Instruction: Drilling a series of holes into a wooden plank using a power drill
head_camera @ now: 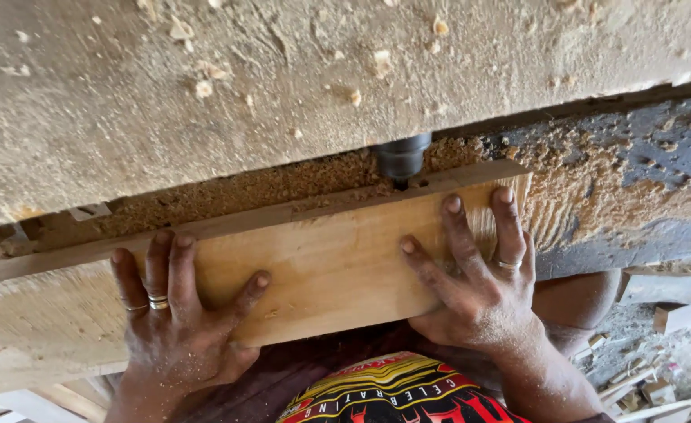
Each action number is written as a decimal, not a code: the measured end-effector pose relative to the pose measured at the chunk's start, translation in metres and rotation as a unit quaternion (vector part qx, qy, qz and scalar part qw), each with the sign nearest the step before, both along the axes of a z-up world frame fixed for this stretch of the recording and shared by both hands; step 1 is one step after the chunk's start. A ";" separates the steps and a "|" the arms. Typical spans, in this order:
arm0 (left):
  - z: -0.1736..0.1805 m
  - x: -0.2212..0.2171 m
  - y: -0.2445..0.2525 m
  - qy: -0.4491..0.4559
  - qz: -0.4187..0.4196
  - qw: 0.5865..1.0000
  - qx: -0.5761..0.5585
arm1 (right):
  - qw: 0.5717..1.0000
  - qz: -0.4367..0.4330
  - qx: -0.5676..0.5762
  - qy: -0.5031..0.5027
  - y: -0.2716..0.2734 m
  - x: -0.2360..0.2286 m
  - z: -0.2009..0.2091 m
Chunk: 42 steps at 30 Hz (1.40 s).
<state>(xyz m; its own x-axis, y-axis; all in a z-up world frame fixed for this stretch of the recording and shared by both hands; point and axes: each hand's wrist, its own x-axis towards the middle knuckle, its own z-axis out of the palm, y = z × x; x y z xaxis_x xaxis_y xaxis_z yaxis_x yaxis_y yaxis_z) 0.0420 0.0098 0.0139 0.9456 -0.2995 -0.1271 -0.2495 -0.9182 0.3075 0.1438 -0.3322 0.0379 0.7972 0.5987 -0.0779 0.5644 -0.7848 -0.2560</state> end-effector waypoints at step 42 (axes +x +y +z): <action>-0.010 -0.049 0.002 0.020 -0.029 0.999 0.011 | 0.991 -0.070 0.109 0.026 -0.043 -0.076 -0.030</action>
